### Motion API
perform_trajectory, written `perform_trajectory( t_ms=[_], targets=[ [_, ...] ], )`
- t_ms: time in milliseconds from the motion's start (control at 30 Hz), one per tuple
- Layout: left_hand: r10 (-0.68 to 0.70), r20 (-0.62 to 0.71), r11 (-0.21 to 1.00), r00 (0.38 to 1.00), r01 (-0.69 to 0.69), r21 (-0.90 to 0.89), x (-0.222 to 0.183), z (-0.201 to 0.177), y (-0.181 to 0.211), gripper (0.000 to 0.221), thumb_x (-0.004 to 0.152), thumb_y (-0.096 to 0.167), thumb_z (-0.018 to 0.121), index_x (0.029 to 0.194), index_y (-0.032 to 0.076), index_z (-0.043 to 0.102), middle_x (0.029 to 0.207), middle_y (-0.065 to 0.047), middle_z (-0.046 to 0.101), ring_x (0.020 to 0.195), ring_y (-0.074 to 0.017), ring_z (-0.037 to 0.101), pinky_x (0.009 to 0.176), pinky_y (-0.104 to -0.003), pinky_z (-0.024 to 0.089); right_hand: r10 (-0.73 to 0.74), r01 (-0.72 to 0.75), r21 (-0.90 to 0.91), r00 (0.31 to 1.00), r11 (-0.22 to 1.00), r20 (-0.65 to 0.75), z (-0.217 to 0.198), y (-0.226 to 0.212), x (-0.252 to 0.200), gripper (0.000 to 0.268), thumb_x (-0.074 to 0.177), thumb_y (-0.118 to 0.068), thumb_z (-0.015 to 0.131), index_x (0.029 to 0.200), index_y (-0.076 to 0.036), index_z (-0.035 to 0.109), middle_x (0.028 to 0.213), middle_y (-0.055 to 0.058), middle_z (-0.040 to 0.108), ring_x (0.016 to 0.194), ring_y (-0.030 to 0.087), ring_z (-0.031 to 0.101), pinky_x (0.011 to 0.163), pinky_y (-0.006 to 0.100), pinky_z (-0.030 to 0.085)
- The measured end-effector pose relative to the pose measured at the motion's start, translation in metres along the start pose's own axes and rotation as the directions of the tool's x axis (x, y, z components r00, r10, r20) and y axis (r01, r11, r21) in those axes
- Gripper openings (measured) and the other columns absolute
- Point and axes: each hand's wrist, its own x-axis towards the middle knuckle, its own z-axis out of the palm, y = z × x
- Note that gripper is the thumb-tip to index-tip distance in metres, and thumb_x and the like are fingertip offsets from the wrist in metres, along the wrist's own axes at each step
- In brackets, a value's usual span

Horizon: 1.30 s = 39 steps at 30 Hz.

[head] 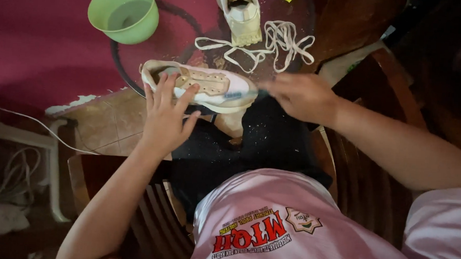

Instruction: Cleaning a white sneaker by scrubbing it with a toothbrush and soapy water.

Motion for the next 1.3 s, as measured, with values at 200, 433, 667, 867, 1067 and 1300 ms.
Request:
perform_trajectory(
  t_ms=[200, 433, 667, 867, 1067, 1300],
  targets=[
    [0.006, 0.027, 0.999, 1.000, -0.007, 0.037, -0.007, 0.008, -0.012, 0.057, 0.101, 0.040, 0.062, 0.153, 0.020, 0.050, 0.151, -0.021, 0.043, 0.136, -0.0431, 0.047, 0.109, -0.079, 0.019, 0.199, -0.128, -0.372, 0.967, 0.919, 0.160, -0.025, 0.062, 0.006, 0.022, 0.102, -0.034, 0.060, 0.116, -0.027, 0.076, 0.096, 0.000, 0.073, 0.085, 0.026, 0.072, 0.069, 0.040, 0.059],
    [0.022, 0.033, 0.997, 0.999, -0.024, 0.080, -0.007, 0.008, -0.014, 0.054, 0.105, 0.040, 0.057, 0.156, 0.023, 0.050, 0.150, -0.019, 0.046, 0.125, -0.0404, 0.055, 0.106, -0.083, 0.010, 0.053, -0.006, -0.146, 0.946, 0.989, 0.321, -0.038, 0.030, 0.005, 0.042, 0.098, -0.023, 0.052, 0.133, -0.035, 0.072, 0.089, -0.007, 0.068, 0.082, 0.021, 0.069, 0.067, 0.036, 0.057],
    [0.051, -0.051, 0.995, 0.997, -0.046, 0.085, -0.005, 0.019, -0.020, 0.045, 0.109, 0.032, 0.052, 0.151, 0.017, 0.057, 0.145, -0.018, 0.052, 0.110, -0.0373, 0.062, 0.108, -0.082, 0.015, -0.003, 0.078, -0.402, 0.983, 0.912, 0.185, -0.022, 0.040, 0.004, 0.035, 0.099, -0.025, 0.056, 0.131, -0.032, 0.068, 0.088, -0.004, 0.060, 0.072, 0.023, 0.066, 0.059, 0.038, 0.056],
    [0.026, -0.050, 0.999, 0.998, -0.024, 0.046, -0.003, 0.021, -0.025, 0.043, 0.107, 0.030, 0.054, 0.149, 0.020, 0.060, 0.145, -0.016, 0.054, 0.110, -0.0371, 0.063, 0.111, -0.079, 0.016, 0.094, -0.041, -0.557, 0.993, 0.829, 0.066, -0.024, 0.057, 0.007, 0.031, 0.099, -0.026, 0.059, 0.125, -0.036, 0.072, 0.099, -0.002, 0.066, 0.073, 0.026, 0.071, 0.059, 0.039, 0.058],
    [0.018, -0.021, 1.000, 1.000, -0.018, -0.001, -0.003, 0.014, -0.022, 0.044, 0.106, 0.031, 0.056, 0.149, 0.020, 0.060, 0.147, -0.015, 0.053, 0.112, -0.0373, 0.063, 0.113, -0.076, 0.014, 0.154, -0.052, -0.478, 0.972, 0.877, 0.176, -0.010, 0.051, 0.005, 0.036, 0.100, -0.024, 0.052, 0.130, -0.036, 0.069, 0.095, 0.001, 0.068, 0.072, 0.030, 0.072, 0.059, 0.043, 0.059],
    [-0.004, 0.021, 0.996, 1.000, 0.006, -0.091, -0.005, 0.014, -0.025, 0.054, 0.098, 0.029, 0.065, 0.151, 0.022, 0.058, 0.151, -0.013, 0.050, 0.120, -0.0375, 0.060, 0.115, -0.076, 0.009, 0.067, -0.015, -0.315, 0.985, 0.949, 0.156, 0.013, 0.075, -0.014, 0.042, 0.099, -0.016, 0.054, 0.135, -0.032, 0.067, 0.105, 0.002, 0.071, 0.091, 0.031, 0.074, 0.072, 0.041, 0.061]
  ],
)
